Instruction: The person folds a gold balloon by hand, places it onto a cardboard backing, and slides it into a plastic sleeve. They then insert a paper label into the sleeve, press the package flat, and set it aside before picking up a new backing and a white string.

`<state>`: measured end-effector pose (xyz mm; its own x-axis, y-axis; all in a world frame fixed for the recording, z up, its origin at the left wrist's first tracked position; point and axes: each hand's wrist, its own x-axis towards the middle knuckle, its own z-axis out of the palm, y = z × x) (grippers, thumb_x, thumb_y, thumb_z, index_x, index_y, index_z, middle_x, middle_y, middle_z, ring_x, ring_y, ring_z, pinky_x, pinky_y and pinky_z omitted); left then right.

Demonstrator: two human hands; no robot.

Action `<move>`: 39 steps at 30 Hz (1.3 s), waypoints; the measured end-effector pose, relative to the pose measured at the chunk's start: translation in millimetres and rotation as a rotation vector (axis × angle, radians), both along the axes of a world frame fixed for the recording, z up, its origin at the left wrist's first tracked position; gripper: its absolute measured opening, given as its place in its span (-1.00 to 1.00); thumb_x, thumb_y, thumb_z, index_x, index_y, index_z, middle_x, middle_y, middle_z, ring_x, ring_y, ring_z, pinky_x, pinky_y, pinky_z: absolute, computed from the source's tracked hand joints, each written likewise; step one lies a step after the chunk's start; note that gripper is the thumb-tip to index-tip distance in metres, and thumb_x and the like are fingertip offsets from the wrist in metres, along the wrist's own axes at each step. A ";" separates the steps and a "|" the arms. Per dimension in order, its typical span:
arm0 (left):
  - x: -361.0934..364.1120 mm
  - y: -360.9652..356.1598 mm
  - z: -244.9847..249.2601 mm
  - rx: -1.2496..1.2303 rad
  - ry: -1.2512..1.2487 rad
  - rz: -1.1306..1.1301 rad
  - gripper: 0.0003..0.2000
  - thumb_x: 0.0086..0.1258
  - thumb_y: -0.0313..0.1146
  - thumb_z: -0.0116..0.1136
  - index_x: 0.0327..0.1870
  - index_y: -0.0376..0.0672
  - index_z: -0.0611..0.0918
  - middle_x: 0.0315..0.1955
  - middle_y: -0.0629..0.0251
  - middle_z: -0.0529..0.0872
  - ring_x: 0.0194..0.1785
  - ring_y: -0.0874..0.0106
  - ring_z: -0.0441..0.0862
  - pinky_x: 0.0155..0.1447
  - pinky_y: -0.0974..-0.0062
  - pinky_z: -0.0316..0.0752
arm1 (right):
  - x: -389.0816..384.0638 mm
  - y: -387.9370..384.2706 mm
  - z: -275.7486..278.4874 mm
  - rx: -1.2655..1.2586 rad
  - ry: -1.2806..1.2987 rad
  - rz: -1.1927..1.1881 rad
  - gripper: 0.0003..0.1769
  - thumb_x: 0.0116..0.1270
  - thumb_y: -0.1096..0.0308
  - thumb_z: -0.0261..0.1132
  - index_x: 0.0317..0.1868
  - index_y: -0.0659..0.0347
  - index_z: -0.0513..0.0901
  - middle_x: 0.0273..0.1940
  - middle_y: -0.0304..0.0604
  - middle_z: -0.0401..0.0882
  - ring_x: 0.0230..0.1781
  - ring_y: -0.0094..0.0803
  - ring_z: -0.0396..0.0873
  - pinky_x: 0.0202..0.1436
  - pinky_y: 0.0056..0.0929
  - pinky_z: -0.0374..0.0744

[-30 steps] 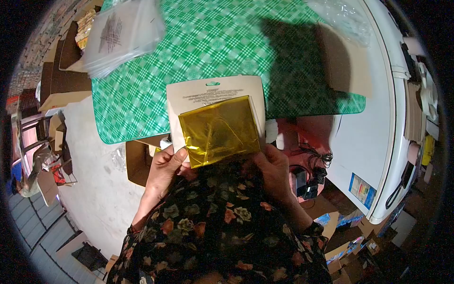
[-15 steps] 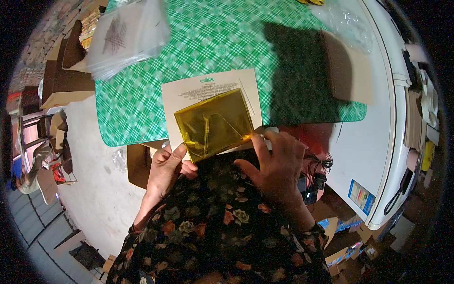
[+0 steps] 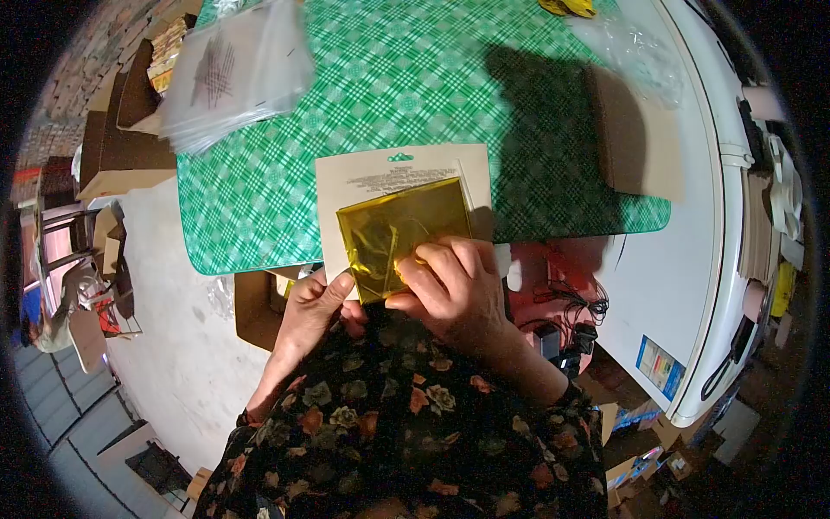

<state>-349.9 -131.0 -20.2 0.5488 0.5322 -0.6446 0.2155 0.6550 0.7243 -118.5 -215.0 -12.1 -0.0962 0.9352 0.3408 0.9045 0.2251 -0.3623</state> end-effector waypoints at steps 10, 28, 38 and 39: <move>0.9 1.2 -0.6 -0.023 -0.030 0.009 -0.64 0.67 -0.08 0.20 0.06 -0.26 0.69 -0.51 0.26 0.77 -0.54 0.48 0.70 -0.42 0.55 0.58 | -3.9 11.3 -7.2 0.090 0.023 0.028 -0.54 0.20 0.00 0.51 -0.01 0.12 0.73 -0.05 -0.29 0.65 0.05 -0.28 0.58 0.06 -0.15 0.48; -18.2 -10.3 -8.4 -0.202 -0.075 0.186 -0.68 0.63 -0.18 0.28 0.16 -0.26 0.66 -0.49 0.30 0.70 -0.50 0.55 0.53 -0.42 0.55 0.50 | 27.4 -66.0 -9.0 -0.173 0.441 -0.526 -0.60 0.50 0.31 0.40 0.24 0.29 0.58 0.08 -0.03 0.64 0.06 -0.17 0.63 0.14 -0.22 0.59; -31.3 -7.6 -16.5 -0.208 -0.065 0.169 -0.67 0.63 -0.38 0.25 0.31 -0.29 0.60 -0.04 0.20 0.80 -0.10 0.42 0.78 -0.05 0.46 0.74 | 10.2 -58.8 -18.0 -0.628 1.638 -0.394 -0.70 0.65 0.39 0.17 0.27 0.33 0.55 0.03 -0.09 0.75 -0.06 -0.46 0.67 0.13 -0.43 0.61; -28.6 -9.1 -15.8 -0.155 -0.066 0.171 -0.65 0.63 -0.39 0.25 0.33 -0.29 0.58 0.01 0.17 0.80 -0.05 0.38 0.79 0.01 0.42 0.75 | 9.9 -57.2 -15.8 -0.632 1.644 -0.412 -0.72 0.66 0.39 0.17 0.25 0.32 0.56 -0.01 -0.10 0.76 -0.10 -0.48 0.66 0.08 -0.45 0.61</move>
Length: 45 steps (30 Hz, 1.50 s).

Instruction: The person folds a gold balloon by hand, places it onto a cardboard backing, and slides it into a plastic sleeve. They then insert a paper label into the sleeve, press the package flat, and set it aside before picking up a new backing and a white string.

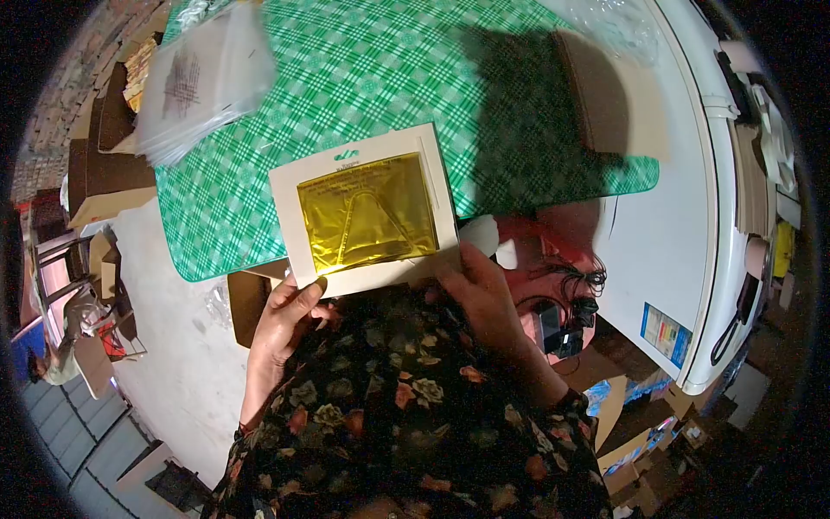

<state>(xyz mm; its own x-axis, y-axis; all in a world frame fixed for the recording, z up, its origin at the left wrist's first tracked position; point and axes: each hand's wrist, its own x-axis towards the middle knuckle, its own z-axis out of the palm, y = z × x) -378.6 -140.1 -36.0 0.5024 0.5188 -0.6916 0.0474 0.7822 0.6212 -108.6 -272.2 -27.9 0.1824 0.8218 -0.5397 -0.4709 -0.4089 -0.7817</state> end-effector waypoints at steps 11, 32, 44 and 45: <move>7.2 1.3 7.5 0.124 0.017 -0.033 -0.62 0.66 -0.38 0.19 0.38 -0.35 0.53 0.11 0.03 0.79 -0.05 0.15 0.87 0.05 0.29 0.80 | -9.0 3.8 -3.9 0.036 -0.040 -0.117 -0.82 0.69 0.36 0.19 0.04 0.29 0.66 -0.20 -0.12 0.82 -0.31 -0.46 0.74 -0.24 -0.50 0.62; 15.1 5.0 10.7 0.184 0.059 -0.052 -0.76 0.62 -0.27 0.30 0.02 -0.29 0.63 -0.33 0.21 0.80 -0.34 0.39 0.79 -0.23 0.48 0.70 | -2.0 8.5 -19.2 0.074 -0.364 -0.022 -0.77 0.65 0.29 0.28 0.03 0.32 0.59 -0.21 -0.15 0.76 -0.26 -0.48 0.72 -0.16 -0.46 0.67; 22.0 4.5 17.3 0.245 0.099 -0.028 -0.72 0.65 -0.16 0.27 -0.03 -0.25 0.68 -0.49 0.27 0.79 -0.45 0.50 0.74 -0.33 0.59 0.59 | -9.7 18.7 2.7 0.005 -0.311 -0.139 -0.80 0.65 0.35 0.25 -0.02 0.37 0.62 -0.23 -0.07 0.79 -0.31 -0.42 0.74 -0.19 -0.42 0.71; 25.8 4.6 21.4 0.285 0.085 -0.030 -0.71 0.67 -0.15 0.23 -0.05 -0.26 0.67 -0.48 0.27 0.78 -0.47 0.50 0.73 -0.35 0.59 0.60 | -9.8 22.0 7.3 0.009 -0.345 -0.156 -0.79 0.65 0.34 0.25 -0.03 0.38 0.62 -0.26 -0.07 0.78 -0.33 -0.43 0.74 -0.21 -0.42 0.71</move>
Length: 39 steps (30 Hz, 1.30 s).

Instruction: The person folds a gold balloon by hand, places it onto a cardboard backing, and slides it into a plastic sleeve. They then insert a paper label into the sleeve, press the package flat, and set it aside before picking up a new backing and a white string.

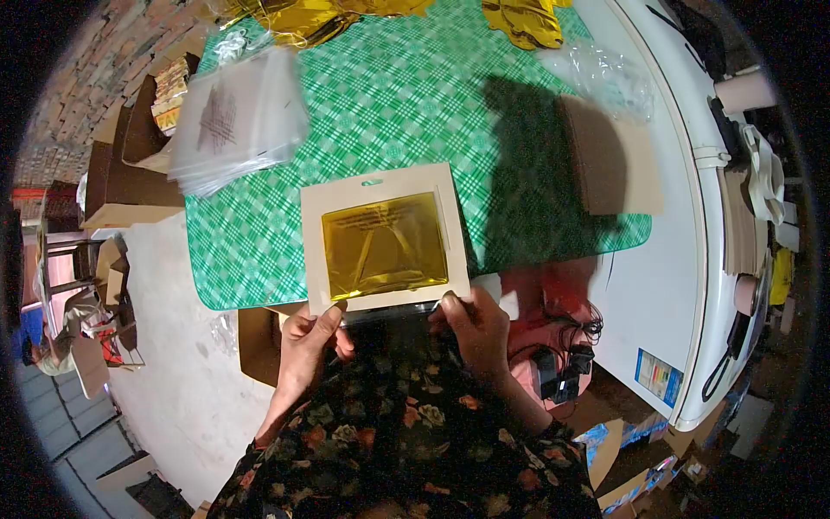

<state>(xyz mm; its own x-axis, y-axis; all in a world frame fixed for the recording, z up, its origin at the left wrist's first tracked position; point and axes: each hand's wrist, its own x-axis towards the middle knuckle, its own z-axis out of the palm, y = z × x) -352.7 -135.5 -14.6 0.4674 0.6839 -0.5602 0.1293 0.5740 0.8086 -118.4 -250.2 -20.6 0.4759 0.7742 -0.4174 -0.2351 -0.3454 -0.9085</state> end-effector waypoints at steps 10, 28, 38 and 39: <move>28.0 48.2 19.6 0.160 0.041 -0.114 -0.62 0.70 -0.10 0.17 -0.12 -0.36 0.62 -0.48 0.20 0.77 -0.50 0.47 0.73 -0.45 0.57 0.59 | 36.7 37.3 15.6 0.101 -0.785 -0.143 -0.80 0.54 0.37 0.39 0.04 0.28 0.64 -0.47 -0.12 0.66 -0.51 -0.45 0.62 -0.40 -0.35 0.59; 121.0 119.5 8.2 1.658 0.208 -0.609 -0.49 0.24 -0.32 0.51 0.25 -0.16 0.68 0.32 0.09 0.62 0.46 0.02 0.52 0.45 0.06 0.44 | 20.9 61.7 -32.4 0.294 -1.553 0.342 -0.39 0.24 0.02 0.45 0.26 0.11 0.71 0.26 -0.17 0.65 0.34 -0.16 0.55 0.40 0.07 0.45; 131.9 138.9 8.1 1.729 0.274 -0.739 -0.54 0.33 -0.22 0.42 0.25 -0.11 0.69 0.31 0.17 0.64 0.50 0.12 0.49 0.47 0.02 0.39 | 21.5 63.5 -42.4 0.288 -1.588 0.333 -0.51 0.42 -0.02 0.29 0.23 0.05 0.70 0.27 -0.24 0.59 0.33 -0.23 0.50 0.43 0.02 0.33; 131.8 139.3 7.0 1.726 0.275 -0.738 -0.54 0.33 -0.22 0.42 0.25 -0.11 0.69 0.32 0.17 0.63 0.51 0.12 0.48 0.48 0.00 0.38 | 21.1 63.6 -41.8 0.291 -1.591 0.327 -0.50 0.42 -0.01 0.30 0.24 0.04 0.69 0.28 -0.24 0.58 0.35 -0.23 0.48 0.43 0.02 0.33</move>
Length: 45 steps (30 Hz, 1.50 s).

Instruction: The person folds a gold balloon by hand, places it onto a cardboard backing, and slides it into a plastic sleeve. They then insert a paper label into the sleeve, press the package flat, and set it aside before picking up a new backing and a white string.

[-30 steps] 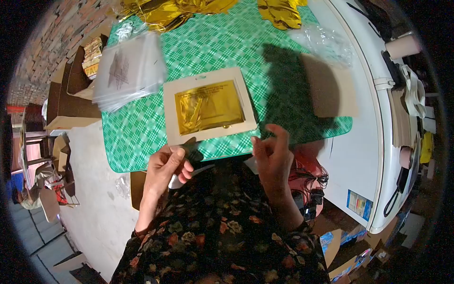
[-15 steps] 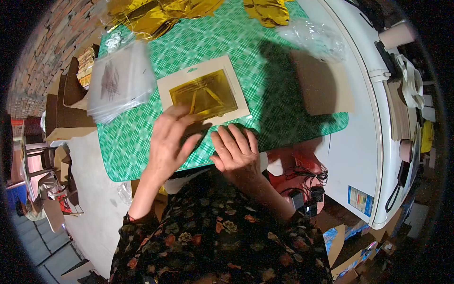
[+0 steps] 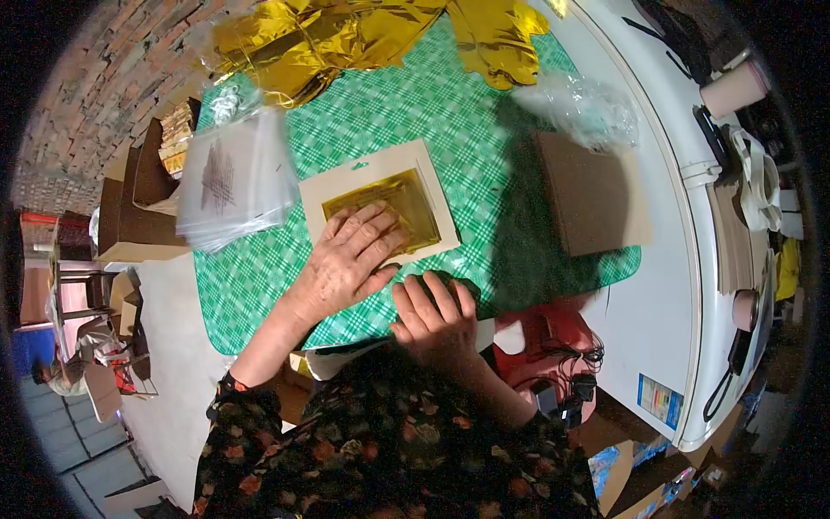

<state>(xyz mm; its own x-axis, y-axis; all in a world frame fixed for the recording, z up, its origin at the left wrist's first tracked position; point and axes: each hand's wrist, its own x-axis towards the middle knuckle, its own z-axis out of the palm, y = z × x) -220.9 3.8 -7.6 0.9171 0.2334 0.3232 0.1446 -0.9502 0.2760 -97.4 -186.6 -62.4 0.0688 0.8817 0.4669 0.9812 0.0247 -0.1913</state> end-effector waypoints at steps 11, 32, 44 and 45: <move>3.9 11.2 -7.5 0.025 -0.011 -0.051 -0.54 0.30 -0.25 0.38 0.25 -0.09 0.68 0.33 0.19 0.63 0.54 0.17 0.46 0.60 -0.06 0.29 | -1.6 2.3 -1.0 0.094 0.008 -0.004 -0.58 0.65 0.05 0.13 0.33 0.04 0.61 0.30 -0.23 0.53 0.38 -0.23 0.44 0.42 0.01 0.37; 2.3 -4.1 -11.3 -0.061 -0.030 -0.165 -0.51 0.31 -0.26 0.32 0.29 -0.13 0.66 0.34 0.12 0.62 0.55 0.12 0.46 0.67 -0.03 0.22 | -6.9 -17.5 8.1 0.038 0.085 0.053 -0.48 0.44 0.20 0.34 0.34 0.18 0.53 0.24 -0.16 0.47 0.31 -0.19 0.42 0.39 -0.02 0.40; 2.7 31.8 -1.8 -0.322 -0.163 -0.147 -0.41 0.48 -0.02 0.26 0.42 -0.19 0.56 0.47 -0.02 0.51 0.62 -0.07 0.32 0.68 -0.08 0.16 | -10.4 -14.0 24.2 -0.028 0.116 0.083 -0.40 0.41 0.03 0.34 0.32 0.24 0.63 0.28 -0.06 0.58 0.37 -0.13 0.48 0.44 0.02 0.42; 2.2 42.0 -2.0 -0.338 -0.153 -0.131 -0.41 0.53 -0.02 0.21 0.45 -0.21 0.53 0.49 -0.03 0.49 0.64 -0.07 0.29 0.69 -0.06 0.13 | -12.5 -13.4 26.3 -0.034 0.099 0.093 -0.35 0.37 0.00 0.38 0.34 0.25 0.62 0.32 -0.05 0.58 0.42 -0.13 0.47 0.47 0.03 0.42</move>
<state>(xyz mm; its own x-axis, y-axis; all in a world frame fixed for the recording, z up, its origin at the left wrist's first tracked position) -218.7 45.8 -9.7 0.8933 0.2346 0.3834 -0.0385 -0.8099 0.5852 -109.9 -200.0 -36.1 0.0301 0.9016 0.4314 0.9514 0.1065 -0.2890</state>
